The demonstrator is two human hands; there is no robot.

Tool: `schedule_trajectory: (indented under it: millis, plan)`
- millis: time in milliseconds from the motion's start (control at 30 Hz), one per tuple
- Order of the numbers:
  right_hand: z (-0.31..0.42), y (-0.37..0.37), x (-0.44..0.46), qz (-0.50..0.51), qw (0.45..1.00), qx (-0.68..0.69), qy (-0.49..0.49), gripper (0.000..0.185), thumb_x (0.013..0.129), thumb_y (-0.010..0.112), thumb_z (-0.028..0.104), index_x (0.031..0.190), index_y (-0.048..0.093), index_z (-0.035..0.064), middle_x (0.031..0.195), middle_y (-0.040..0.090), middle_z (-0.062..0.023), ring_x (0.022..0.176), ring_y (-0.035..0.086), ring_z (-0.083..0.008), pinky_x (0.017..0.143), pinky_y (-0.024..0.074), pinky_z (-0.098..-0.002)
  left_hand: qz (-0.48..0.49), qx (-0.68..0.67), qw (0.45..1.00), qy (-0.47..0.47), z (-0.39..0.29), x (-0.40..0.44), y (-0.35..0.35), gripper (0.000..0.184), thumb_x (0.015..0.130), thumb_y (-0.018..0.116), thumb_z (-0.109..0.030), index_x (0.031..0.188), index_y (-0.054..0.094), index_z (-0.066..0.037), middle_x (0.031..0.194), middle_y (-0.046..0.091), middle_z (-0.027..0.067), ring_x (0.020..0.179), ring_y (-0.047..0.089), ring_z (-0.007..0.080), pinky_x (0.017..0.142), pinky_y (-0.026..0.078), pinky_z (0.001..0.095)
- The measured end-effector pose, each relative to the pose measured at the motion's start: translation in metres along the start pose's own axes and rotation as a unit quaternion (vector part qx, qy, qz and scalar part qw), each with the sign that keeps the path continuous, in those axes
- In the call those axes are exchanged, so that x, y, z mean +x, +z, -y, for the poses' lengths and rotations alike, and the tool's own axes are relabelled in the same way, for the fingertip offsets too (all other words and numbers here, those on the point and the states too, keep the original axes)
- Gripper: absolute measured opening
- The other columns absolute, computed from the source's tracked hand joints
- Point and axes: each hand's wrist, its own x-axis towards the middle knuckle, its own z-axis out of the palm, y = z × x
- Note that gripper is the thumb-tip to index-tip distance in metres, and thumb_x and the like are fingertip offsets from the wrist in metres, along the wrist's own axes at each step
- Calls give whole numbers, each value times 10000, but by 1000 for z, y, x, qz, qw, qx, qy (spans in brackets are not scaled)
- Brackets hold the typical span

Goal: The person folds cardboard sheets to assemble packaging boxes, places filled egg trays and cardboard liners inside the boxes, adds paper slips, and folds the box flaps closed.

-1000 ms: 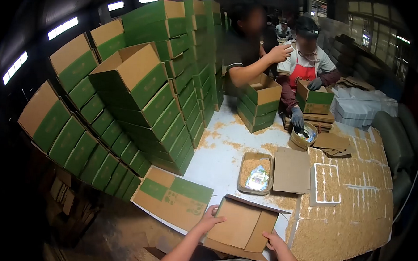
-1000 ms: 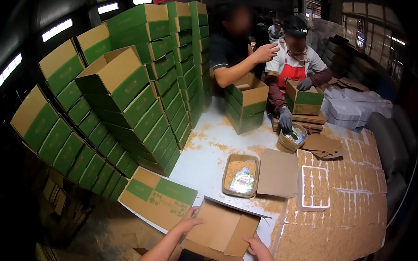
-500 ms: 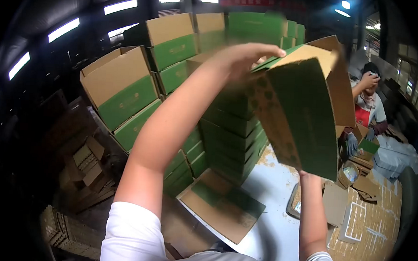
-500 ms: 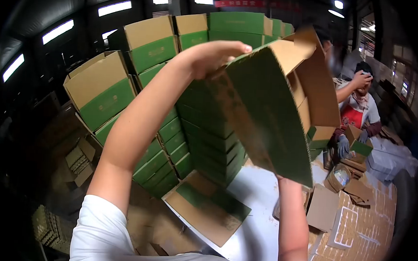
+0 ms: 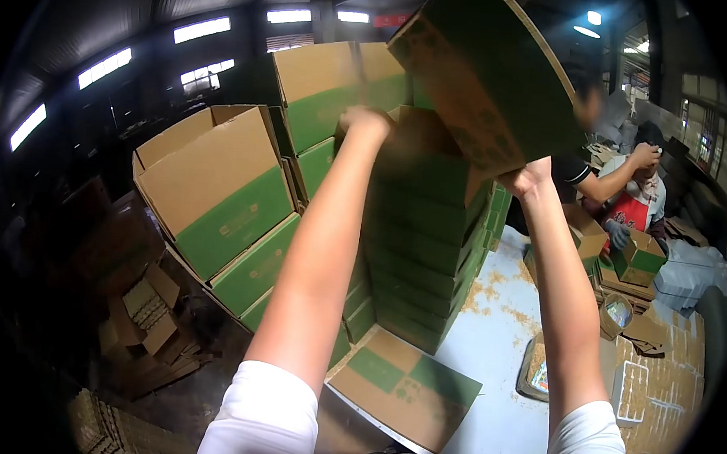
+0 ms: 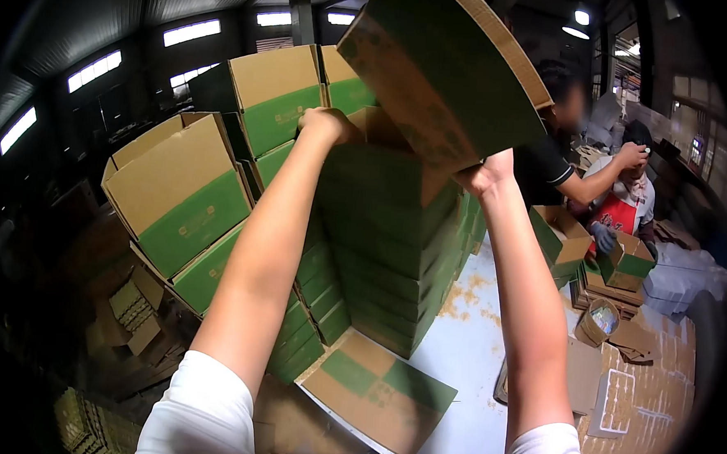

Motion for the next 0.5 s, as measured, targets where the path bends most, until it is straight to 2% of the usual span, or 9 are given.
schedule_trajectory:
  millis: [67,100,200,267,300,367,433,467,500]
  plan:
    - [-2,-38,22,133,989,23,54,465,983,548,408,1240,621,28,1227,655,-112,1093,629,-272,934,533,-467,61,20,994,86,6,43,23,470,908,585,-431,1257,696,-136,1400,597,110,1270,577,314,1049,464,398]
    - [-6,-41,22,97,994,-4,44,447,980,562,398,1226,625,30,1211,659,-106,1082,634,-266,924,539,-466,20,-86,991,98,4,18,27,502,928,545,-418,1278,670,-81,1386,601,145,1289,560,307,1074,437,397]
    - [-15,-43,16,26,997,-64,32,411,972,598,376,1201,634,36,1180,668,-93,1062,644,-254,899,552,-466,-94,-120,949,276,33,34,54,510,931,541,-406,1275,660,-48,1372,602,174,1296,551,303,1086,418,403]
    - [-11,-38,11,23,996,-74,48,411,970,613,374,1205,633,38,1182,668,-92,1066,646,-256,892,556,-470,-129,-156,923,327,42,38,59,516,928,548,-403,1275,654,-36,1359,606,187,1286,554,314,1079,422,409]
    - [-8,-41,9,18,995,-74,59,427,969,616,380,1222,628,37,1191,663,-103,1092,642,-260,895,554,-490,-126,-182,922,318,40,11,42,519,924,556,-404,1275,650,-34,1351,610,191,1274,560,326,1068,432,413]
    - [-12,-50,7,24,994,-40,102,461,960,621,406,1231,624,33,1208,653,-122,1136,621,-271,932,531,-511,-128,-215,946,206,32,-32,21,511,916,564,-391,1266,647,-28,1328,620,198,1244,575,355,1044,454,420]
    - [-22,-48,-9,-22,992,-2,127,533,934,627,460,1246,617,28,1250,630,-156,1184,585,-298,997,476,-558,-132,-216,967,1,17,-60,15,488,909,562,-363,1246,649,-20,1300,633,203,1208,590,387,1016,480,426]
    - [-21,-39,-14,-37,993,-45,107,559,917,621,485,1247,617,33,1273,620,-159,1173,578,-310,1010,456,-567,-141,-177,974,-34,10,-63,14,364,869,533,-200,1152,701,-43,1230,667,201,1219,576,373,1064,440,422]
    - [-18,-22,-21,-98,988,-71,99,546,913,608,472,1239,619,34,1269,621,-162,1142,588,-319,988,470,-554,-241,-223,943,-55,11,-49,34,341,860,535,-193,1097,723,-35,1213,674,200,1212,579,387,1081,430,429]
